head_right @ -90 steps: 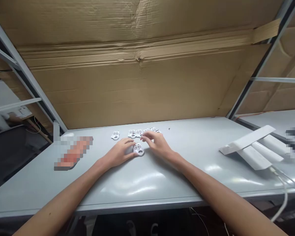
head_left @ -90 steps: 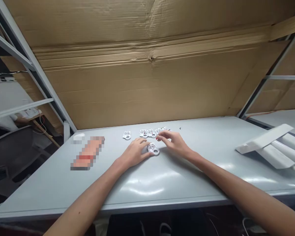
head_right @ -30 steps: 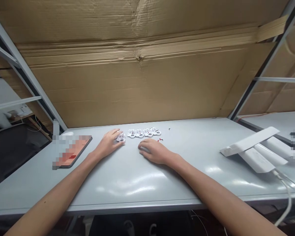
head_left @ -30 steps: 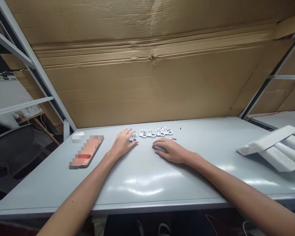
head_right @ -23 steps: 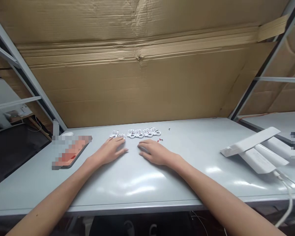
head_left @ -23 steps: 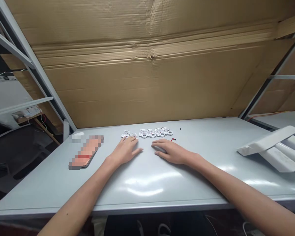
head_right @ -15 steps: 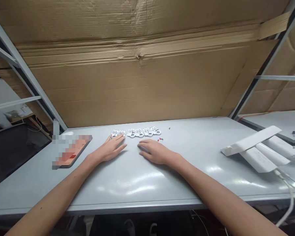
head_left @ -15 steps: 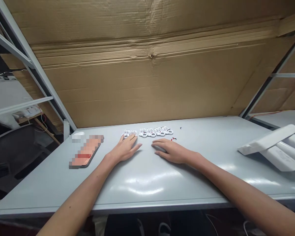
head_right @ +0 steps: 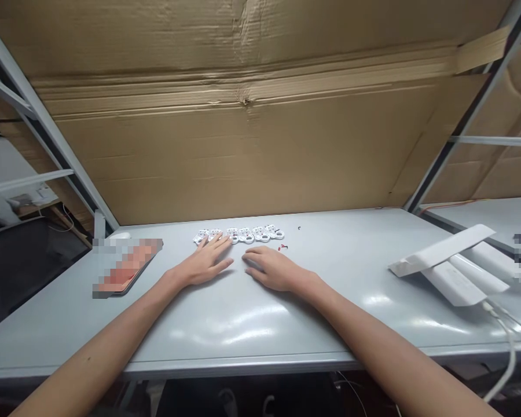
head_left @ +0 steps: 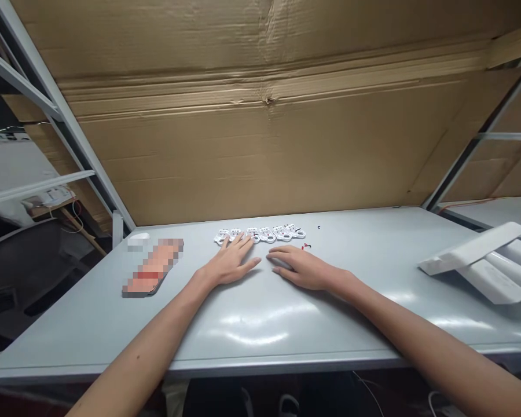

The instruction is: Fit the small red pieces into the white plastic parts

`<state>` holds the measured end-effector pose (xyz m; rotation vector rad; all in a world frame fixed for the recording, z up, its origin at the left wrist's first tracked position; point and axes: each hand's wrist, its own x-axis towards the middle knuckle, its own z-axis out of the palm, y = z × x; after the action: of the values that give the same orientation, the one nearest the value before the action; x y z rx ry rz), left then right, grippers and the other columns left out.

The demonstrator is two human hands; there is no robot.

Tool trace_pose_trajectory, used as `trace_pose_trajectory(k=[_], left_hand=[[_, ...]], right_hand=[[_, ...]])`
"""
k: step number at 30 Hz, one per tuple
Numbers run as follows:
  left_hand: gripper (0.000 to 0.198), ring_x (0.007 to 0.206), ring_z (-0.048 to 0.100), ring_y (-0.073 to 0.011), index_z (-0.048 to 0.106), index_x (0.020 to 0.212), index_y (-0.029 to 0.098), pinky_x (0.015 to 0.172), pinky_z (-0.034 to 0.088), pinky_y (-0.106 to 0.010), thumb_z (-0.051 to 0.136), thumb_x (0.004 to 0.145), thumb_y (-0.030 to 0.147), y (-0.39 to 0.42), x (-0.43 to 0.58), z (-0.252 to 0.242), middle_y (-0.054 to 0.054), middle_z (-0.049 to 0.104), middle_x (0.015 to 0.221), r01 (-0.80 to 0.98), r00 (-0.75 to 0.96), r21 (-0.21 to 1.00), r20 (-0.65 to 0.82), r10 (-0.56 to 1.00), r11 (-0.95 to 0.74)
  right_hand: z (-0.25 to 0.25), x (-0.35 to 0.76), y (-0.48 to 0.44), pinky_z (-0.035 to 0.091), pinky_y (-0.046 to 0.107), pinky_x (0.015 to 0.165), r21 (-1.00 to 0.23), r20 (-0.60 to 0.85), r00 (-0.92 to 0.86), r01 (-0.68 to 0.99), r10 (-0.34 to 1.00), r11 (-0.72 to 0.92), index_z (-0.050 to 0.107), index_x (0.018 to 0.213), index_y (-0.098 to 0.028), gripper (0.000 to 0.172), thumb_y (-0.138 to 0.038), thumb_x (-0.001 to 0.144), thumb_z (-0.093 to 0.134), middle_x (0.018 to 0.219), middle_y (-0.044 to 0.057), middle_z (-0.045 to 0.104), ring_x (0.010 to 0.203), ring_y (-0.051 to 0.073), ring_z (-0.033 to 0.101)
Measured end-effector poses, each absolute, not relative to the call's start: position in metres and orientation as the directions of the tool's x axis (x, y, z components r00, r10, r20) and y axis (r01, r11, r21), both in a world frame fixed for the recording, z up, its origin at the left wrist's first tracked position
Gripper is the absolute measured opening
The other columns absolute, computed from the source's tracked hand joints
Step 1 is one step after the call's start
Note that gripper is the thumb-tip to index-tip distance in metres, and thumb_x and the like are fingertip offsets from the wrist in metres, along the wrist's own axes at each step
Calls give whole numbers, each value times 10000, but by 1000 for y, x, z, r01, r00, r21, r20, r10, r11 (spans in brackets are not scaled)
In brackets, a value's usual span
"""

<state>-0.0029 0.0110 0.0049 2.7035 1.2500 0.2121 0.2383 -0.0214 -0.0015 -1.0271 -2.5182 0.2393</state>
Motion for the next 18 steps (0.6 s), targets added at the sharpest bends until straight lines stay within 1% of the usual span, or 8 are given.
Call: trace_pose_trajectory(k=[2,4,7,9,11,13,14,18], left_hand=[[658,1500,89,-299,315,1516,185,1190,52,-559,281,999,590,10,-3,6,-109,241,1598,740,646,204,51,761,-641],[631,1496,117,-305,353,1499,193,1189,67,-566,295,1002,578,9,-4,7,-103,294,1582,730,654,207,68,754,-652],[575,1472,223,-301,430,1450,207,1192,98,-558,323,1005,555,7,-7,9,-102,412,1525,702,672,202,127,729,-683],[529,1419,346,-292,479,1411,218,1187,164,-531,349,1005,531,4,-8,11,-100,476,1478,675,694,194,162,701,-712],[491,1341,455,-283,523,1371,225,1153,273,-487,377,1001,511,-1,-8,14,-99,530,1427,638,724,184,189,664,-748],[459,1275,520,-277,563,1331,225,1096,366,-441,401,996,493,-7,-5,16,-97,576,1372,589,758,185,213,617,-787],[443,1253,538,-276,579,1313,225,1073,391,-427,414,993,482,-10,-3,18,-97,591,1351,561,774,191,225,592,-806],[382,1201,578,-261,605,1278,243,1044,422,-403,436,992,431,-22,6,21,-78,629,1299,448,833,235,240,498,-863]], right_hand=[[-2,238,-21,490,452,983,-303,303,-648,630,699,715,632,1255,-212,348,-307,954,486,1287,132,640,1170,281,597],[-1,239,-21,485,443,990,-297,290,-650,637,703,712,626,1262,-214,352,-320,962,476,1296,129,633,1183,277,589],[0,240,-22,484,440,988,-307,268,-653,639,708,706,621,1259,-206,358,-346,969,465,1311,134,620,1191,280,583],[1,242,-21,493,444,970,-327,263,-651,634,712,701,628,1240,-211,348,-355,968,467,1302,130,624,1172,282,590],[1,244,-20,501,449,948,-341,281,-634,635,720,693,635,1224,-219,331,-351,965,477,1269,126,640,1140,284,602],[1,246,-18,503,451,933,-347,323,-606,639,727,686,637,1218,-220,318,-333,960,490,1218,126,660,1104,283,614],[0,247,-17,503,451,925,-348,349,-589,641,729,684,638,1217,-219,313,-323,959,495,1195,127,668,1088,282,618],[-4,249,-13,513,434,895,-350,422,-557,628,715,695,659,1160,-218,267,-259,947,504,1143,119,682,1048,267,630]])
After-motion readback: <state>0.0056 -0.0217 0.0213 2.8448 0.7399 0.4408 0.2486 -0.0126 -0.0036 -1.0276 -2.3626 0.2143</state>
